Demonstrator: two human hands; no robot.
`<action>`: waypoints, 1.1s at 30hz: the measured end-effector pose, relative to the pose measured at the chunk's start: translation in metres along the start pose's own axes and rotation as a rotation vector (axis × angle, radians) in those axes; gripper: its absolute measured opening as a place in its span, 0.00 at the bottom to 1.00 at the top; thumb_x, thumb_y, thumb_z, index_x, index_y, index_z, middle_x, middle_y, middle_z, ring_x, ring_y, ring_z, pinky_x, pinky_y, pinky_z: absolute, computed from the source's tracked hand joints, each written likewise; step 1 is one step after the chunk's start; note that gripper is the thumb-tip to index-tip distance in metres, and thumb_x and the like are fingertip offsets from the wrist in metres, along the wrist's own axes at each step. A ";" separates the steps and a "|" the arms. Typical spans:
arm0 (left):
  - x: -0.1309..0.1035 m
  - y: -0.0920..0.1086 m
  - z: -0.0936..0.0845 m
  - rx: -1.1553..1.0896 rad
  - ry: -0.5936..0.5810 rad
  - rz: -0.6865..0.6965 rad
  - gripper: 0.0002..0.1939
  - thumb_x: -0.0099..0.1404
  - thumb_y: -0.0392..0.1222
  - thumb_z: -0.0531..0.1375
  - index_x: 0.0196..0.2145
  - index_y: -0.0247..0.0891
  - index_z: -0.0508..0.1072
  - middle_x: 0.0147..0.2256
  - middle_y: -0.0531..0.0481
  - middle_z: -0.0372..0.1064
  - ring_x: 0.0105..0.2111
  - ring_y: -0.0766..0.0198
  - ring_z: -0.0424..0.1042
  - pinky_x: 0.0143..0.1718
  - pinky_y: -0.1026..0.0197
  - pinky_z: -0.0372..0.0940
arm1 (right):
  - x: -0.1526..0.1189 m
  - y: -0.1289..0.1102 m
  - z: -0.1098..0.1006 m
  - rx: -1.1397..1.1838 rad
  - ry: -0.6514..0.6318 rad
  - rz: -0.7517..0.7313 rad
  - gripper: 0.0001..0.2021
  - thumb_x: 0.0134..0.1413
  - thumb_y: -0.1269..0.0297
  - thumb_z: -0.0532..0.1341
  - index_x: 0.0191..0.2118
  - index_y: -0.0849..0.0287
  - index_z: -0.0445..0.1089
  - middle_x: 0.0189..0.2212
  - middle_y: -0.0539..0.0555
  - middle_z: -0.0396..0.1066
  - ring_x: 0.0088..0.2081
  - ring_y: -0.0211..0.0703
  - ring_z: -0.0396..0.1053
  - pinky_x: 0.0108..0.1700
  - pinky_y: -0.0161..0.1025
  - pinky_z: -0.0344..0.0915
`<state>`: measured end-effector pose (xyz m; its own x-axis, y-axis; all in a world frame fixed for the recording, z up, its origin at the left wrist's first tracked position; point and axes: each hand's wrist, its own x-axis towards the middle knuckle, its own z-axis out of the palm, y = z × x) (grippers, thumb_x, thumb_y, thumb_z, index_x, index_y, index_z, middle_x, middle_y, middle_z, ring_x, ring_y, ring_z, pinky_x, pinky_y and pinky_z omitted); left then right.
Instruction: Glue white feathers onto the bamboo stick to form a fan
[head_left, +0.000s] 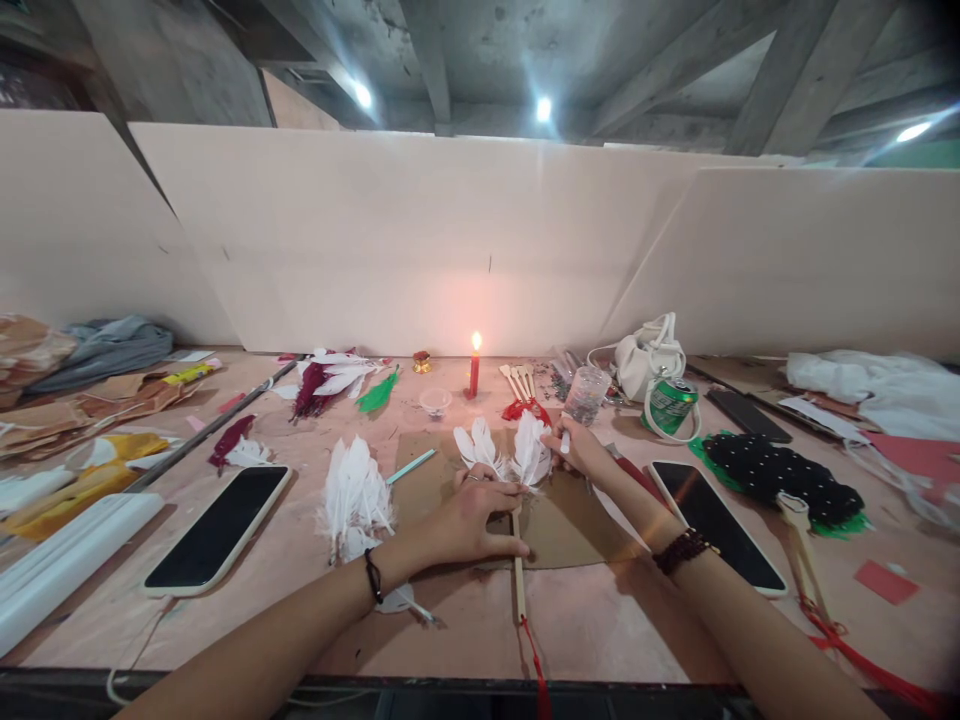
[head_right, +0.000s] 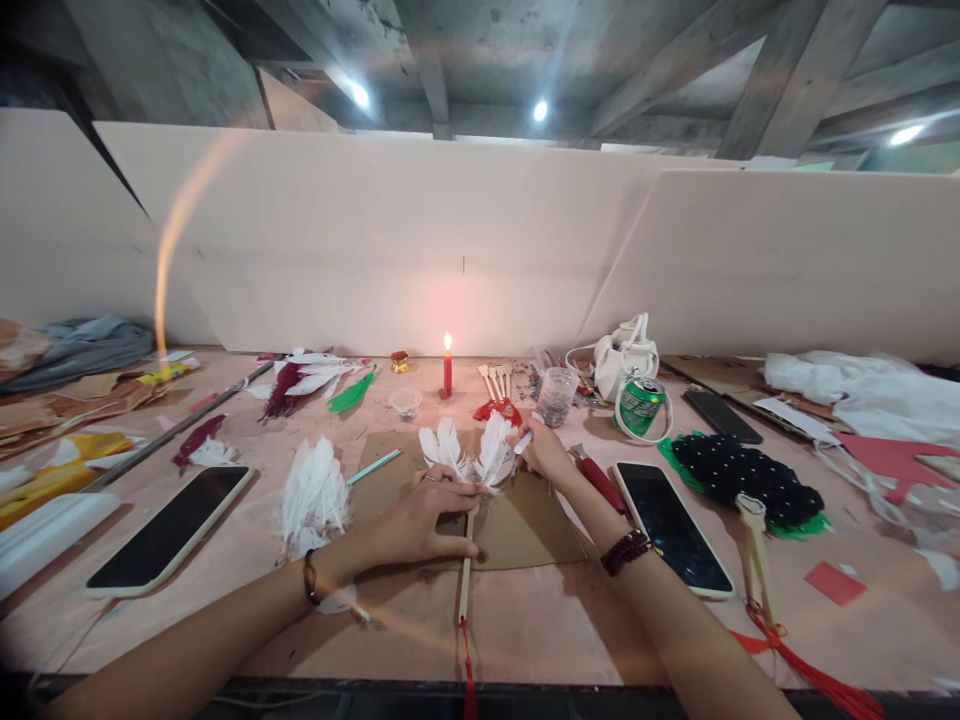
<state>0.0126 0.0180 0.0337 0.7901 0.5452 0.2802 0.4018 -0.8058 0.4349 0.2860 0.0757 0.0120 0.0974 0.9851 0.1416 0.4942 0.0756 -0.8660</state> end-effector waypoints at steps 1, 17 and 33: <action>0.000 0.000 0.000 0.003 -0.002 -0.007 0.22 0.63 0.61 0.75 0.49 0.46 0.85 0.60 0.47 0.79 0.57 0.45 0.73 0.59 0.44 0.60 | -0.001 0.001 0.001 -0.001 -0.008 0.016 0.18 0.72 0.56 0.66 0.61 0.59 0.73 0.56 0.58 0.75 0.50 0.49 0.77 0.52 0.50 0.79; 0.002 -0.001 -0.001 -0.054 -0.013 -0.021 0.18 0.62 0.58 0.76 0.42 0.44 0.85 0.59 0.50 0.80 0.56 0.45 0.72 0.58 0.46 0.57 | -0.008 -0.014 0.001 0.049 0.023 0.098 0.16 0.72 0.56 0.66 0.57 0.60 0.74 0.52 0.57 0.76 0.46 0.45 0.78 0.47 0.46 0.79; 0.000 0.002 -0.004 -0.016 -0.025 -0.058 0.23 0.62 0.60 0.76 0.48 0.43 0.86 0.68 0.44 0.70 0.66 0.36 0.62 0.66 0.40 0.54 | -0.011 -0.026 0.001 0.149 0.057 0.078 0.16 0.72 0.57 0.66 0.58 0.60 0.74 0.52 0.57 0.77 0.46 0.45 0.78 0.47 0.46 0.79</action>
<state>0.0114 0.0176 0.0377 0.7771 0.5848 0.2327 0.4398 -0.7690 0.4639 0.2717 0.0633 0.0327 0.1813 0.9788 0.0950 0.3499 0.0260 -0.9364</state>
